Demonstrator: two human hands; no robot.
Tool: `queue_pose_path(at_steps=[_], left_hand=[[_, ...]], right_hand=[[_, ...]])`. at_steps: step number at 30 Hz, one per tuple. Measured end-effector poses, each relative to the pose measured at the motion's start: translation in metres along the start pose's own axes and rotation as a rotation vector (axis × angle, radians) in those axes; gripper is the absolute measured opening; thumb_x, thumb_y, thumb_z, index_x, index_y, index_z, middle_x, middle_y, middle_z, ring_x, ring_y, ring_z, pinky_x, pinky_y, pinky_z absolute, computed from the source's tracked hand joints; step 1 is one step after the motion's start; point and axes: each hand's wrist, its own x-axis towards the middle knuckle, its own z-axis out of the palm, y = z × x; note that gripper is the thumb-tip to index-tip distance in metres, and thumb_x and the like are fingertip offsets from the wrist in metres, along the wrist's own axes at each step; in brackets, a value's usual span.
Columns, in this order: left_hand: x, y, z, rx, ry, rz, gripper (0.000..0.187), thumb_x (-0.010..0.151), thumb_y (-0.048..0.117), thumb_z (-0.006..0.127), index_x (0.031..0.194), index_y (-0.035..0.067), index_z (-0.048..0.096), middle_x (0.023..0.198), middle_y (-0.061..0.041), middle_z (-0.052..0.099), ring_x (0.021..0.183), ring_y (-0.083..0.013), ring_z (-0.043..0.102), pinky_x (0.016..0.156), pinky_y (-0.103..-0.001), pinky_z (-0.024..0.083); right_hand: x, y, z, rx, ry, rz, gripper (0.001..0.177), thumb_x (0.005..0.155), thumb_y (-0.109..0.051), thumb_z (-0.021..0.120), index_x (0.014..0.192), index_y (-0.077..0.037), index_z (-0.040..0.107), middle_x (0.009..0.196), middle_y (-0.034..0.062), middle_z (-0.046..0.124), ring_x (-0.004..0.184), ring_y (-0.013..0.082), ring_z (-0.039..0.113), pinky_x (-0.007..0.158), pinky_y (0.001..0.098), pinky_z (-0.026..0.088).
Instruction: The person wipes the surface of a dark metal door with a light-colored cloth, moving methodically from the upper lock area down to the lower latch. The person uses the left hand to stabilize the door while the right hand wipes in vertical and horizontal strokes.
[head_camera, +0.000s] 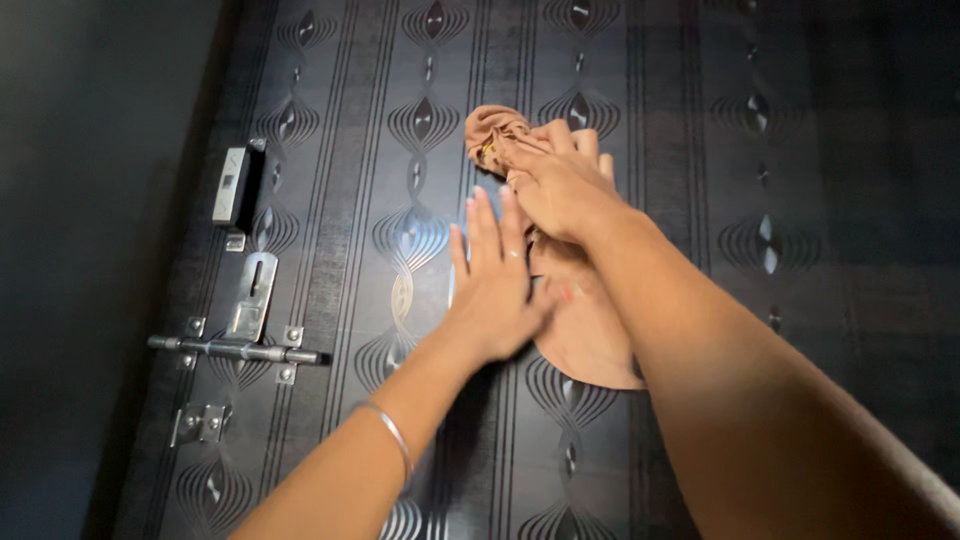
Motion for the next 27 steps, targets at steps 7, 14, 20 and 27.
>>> queue_pose_path(at_steps=[7, 14, 20, 27], left_hand=[[0.043, -0.034, -0.017, 0.328, 0.114, -0.144, 0.095, 0.094, 0.043, 0.055, 0.162, 0.010, -0.002, 0.166, -0.032, -0.005, 0.154, -0.0492, -0.007, 0.117, -0.070, -0.008], [0.043, -0.036, -0.027, 0.393, 0.082, 0.078, 0.071, 0.099, 0.034, 0.052, 0.163, 0.020, 0.025, 0.170, -0.018, 0.013, 0.157, -0.0369, 0.011, 0.119, -0.067, 0.000], [0.050, -0.018, -0.018, 0.123, 0.237, 0.078, 0.065, 0.090, 0.029, 0.055, 0.151, 0.009, 0.048, 0.166, -0.012, 0.040, 0.162, -0.0315, 0.028, 0.132, -0.051, 0.018], [0.071, 0.015, 0.022, -0.397, 0.316, -0.127, 0.070, 0.104, 0.047, 0.041, 0.161, 0.007, 0.028, 0.170, -0.018, 0.025, 0.159, -0.0398, 0.007, 0.124, -0.053, 0.008]], right_hand=[[-0.049, -0.007, -0.013, -0.088, 0.028, -0.127, 0.037, 0.092, -0.020, 0.058, 0.123, -0.030, 0.075, 0.128, -0.0023, 0.064, 0.121, 0.0258, 0.055, 0.104, 0.0441, 0.045], [-0.071, -0.011, -0.012, -0.162, 0.323, -0.565, 0.043, 0.082, -0.027, 0.066, 0.118, -0.003, 0.065, 0.141, 0.0199, 0.053, 0.131, 0.0392, 0.052, 0.109, 0.0477, 0.040], [-0.061, 0.003, 0.000, 0.114, 0.202, -0.238, 0.037, 0.088, -0.014, 0.063, 0.125, -0.009, 0.062, 0.138, 0.0112, 0.056, 0.126, 0.0337, 0.057, 0.106, 0.0410, 0.047], [-0.011, 0.008, 0.019, 0.353, 0.042, -0.217, 0.053, 0.091, -0.028, 0.070, 0.139, -0.010, 0.056, 0.136, 0.0058, 0.064, 0.134, 0.0260, 0.057, 0.126, 0.0391, 0.019]])
